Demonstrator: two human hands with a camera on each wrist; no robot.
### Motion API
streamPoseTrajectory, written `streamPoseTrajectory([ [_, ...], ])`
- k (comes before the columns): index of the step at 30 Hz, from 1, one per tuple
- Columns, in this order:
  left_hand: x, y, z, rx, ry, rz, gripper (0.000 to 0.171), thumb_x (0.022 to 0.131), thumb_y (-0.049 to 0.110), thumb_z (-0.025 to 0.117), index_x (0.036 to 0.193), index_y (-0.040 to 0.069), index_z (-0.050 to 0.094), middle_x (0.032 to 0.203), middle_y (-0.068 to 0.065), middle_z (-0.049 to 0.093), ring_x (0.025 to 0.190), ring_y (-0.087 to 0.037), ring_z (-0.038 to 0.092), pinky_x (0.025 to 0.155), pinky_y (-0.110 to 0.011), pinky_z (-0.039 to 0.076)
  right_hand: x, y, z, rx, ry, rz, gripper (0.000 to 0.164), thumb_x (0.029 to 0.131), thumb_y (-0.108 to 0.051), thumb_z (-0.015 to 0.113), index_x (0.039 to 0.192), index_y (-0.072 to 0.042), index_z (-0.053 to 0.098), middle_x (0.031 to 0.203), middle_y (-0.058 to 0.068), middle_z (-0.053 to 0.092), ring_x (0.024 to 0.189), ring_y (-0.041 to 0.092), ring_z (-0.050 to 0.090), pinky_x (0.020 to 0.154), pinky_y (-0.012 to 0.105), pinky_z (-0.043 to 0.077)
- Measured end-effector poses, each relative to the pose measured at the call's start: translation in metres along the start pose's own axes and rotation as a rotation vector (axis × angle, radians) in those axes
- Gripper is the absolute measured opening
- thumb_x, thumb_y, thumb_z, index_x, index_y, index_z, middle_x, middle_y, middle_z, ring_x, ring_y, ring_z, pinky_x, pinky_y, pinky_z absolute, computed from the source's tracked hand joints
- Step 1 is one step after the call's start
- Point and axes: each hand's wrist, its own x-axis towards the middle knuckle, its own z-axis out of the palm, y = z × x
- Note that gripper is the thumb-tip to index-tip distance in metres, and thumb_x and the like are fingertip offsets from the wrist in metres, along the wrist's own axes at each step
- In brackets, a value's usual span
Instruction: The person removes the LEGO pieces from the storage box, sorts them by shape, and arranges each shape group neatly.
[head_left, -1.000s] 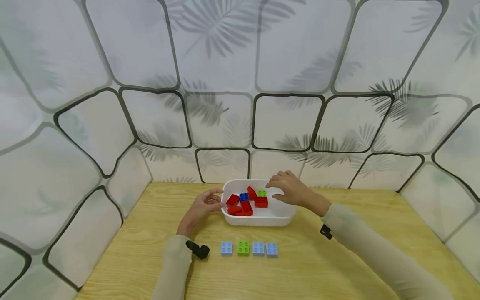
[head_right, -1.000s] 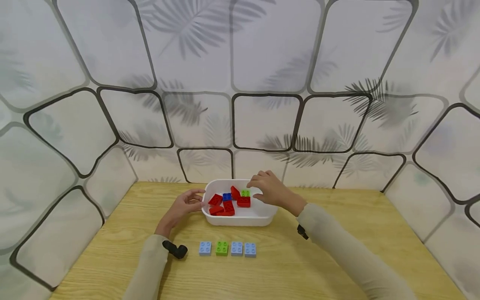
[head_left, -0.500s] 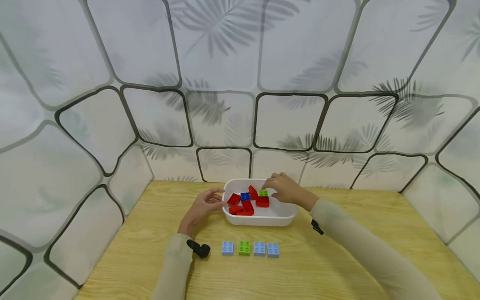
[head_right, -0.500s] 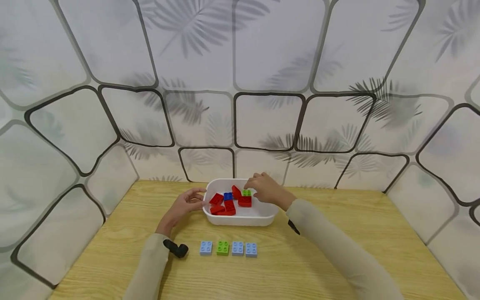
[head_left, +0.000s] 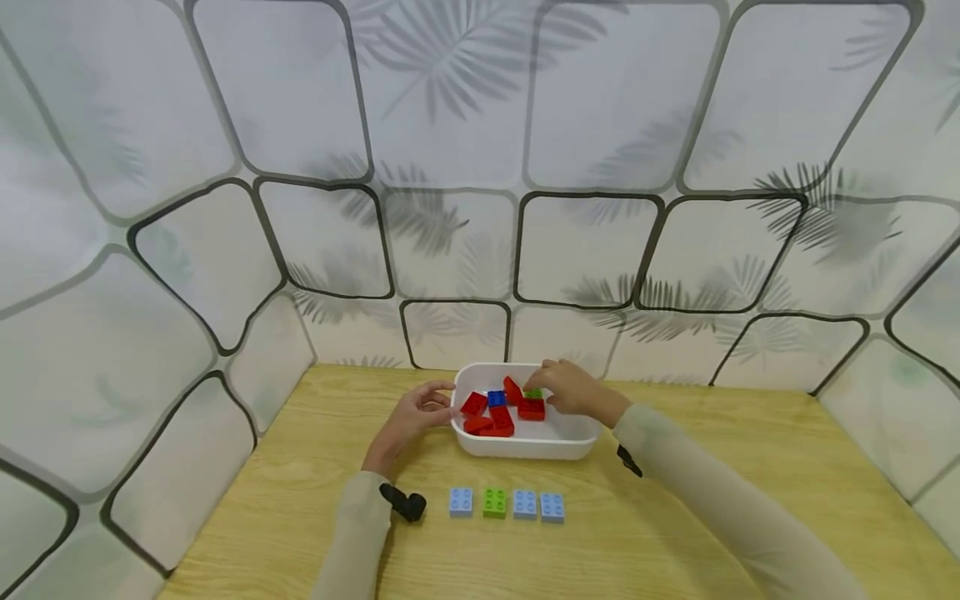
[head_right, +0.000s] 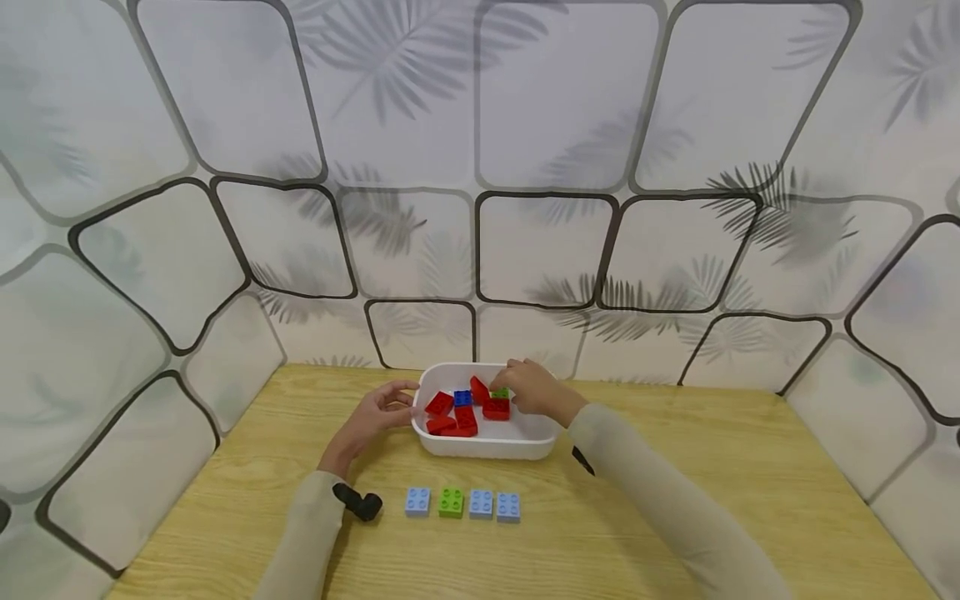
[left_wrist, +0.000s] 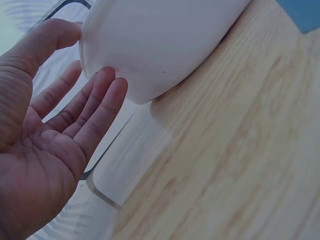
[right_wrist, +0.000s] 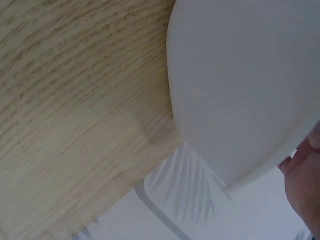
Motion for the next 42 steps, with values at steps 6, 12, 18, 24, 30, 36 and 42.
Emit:
streamPoseTrajectory([
  [6, 0.002, -0.003, 0.001, -0.005, -0.007, -0.016, 0.051, 0.093, 0.010, 0.074, 0.139, 0.003, 0.056, 0.113, -0.015, 0.064, 0.095, -0.017, 0.066, 0.086, -0.026, 0.057, -0.001, 0.001, 0.006, 0.003, -0.008, -0.005, 0.047, 0.077, 0.013, 0.070, 0.117, -0.010, 0.076, 0.121, 0.005, 0.074, 0.103, 0.026, 0.063, 0.084, 0.043, 0.054],
  [12, 0.001, -0.002, 0.000, -0.006, 0.008, -0.010, 0.049, 0.093, 0.010, 0.074, 0.138, 0.003, 0.057, 0.112, -0.014, 0.065, 0.095, -0.017, 0.066, 0.085, -0.024, 0.057, -0.002, 0.001, 0.008, -0.020, 0.004, 0.008, 0.047, 0.075, 0.017, 0.067, 0.112, -0.010, 0.078, 0.117, 0.004, 0.075, 0.101, 0.025, 0.063, 0.085, 0.043, 0.055],
  [18, -0.001, 0.001, 0.000, -0.005, 0.009, -0.015, 0.049, 0.093, 0.009, 0.074, 0.138, 0.002, 0.057, 0.113, -0.016, 0.064, 0.094, -0.017, 0.065, 0.085, -0.025, 0.057, -0.010, 0.005, 0.007, -0.022, 0.046, 0.001, 0.041, 0.076, 0.017, 0.064, 0.105, -0.008, 0.079, 0.106, 0.007, 0.076, 0.102, 0.028, 0.066, 0.096, 0.050, 0.055],
  [24, 0.000, 0.001, 0.000, -0.006, 0.008, -0.025, 0.050, 0.092, 0.010, 0.075, 0.139, 0.003, 0.057, 0.113, -0.015, 0.064, 0.096, -0.018, 0.065, 0.086, -0.025, 0.056, -0.023, 0.011, 0.011, -0.022, 0.104, 0.004, 0.030, 0.078, 0.014, 0.068, 0.099, -0.005, 0.079, 0.098, 0.008, 0.075, 0.094, 0.028, 0.067, 0.087, 0.044, 0.057],
  [30, 0.000, 0.001, 0.000, -0.015, 0.016, -0.032, 0.051, 0.092, 0.010, 0.075, 0.139, 0.004, 0.057, 0.115, -0.016, 0.064, 0.097, -0.018, 0.064, 0.086, -0.025, 0.056, -0.030, 0.015, 0.014, -0.027, 0.149, -0.021, 0.025, 0.076, 0.007, 0.076, 0.097, -0.006, 0.078, 0.094, 0.007, 0.073, 0.089, 0.026, 0.065, 0.080, 0.042, 0.056],
  [36, 0.001, -0.001, 0.000, -0.018, 0.007, -0.026, 0.051, 0.093, 0.011, 0.075, 0.140, 0.004, 0.056, 0.117, -0.018, 0.064, 0.097, -0.017, 0.065, 0.086, -0.025, 0.056, -0.035, 0.013, 0.018, 0.009, 0.138, 0.039, 0.024, 0.079, -0.009, 0.083, 0.102, -0.006, 0.077, 0.098, 0.007, 0.072, 0.093, 0.025, 0.066, 0.084, 0.043, 0.056],
  [42, 0.000, 0.000, 0.000, -0.017, 0.002, -0.023, 0.052, 0.093, 0.013, 0.075, 0.140, 0.003, 0.056, 0.115, -0.016, 0.064, 0.095, -0.017, 0.065, 0.086, -0.026, 0.057, -0.037, 0.012, 0.024, 0.054, 0.185, 0.067, 0.023, 0.082, -0.011, 0.082, 0.103, -0.006, 0.077, 0.098, 0.006, 0.073, 0.093, 0.024, 0.067, 0.085, 0.043, 0.057],
])
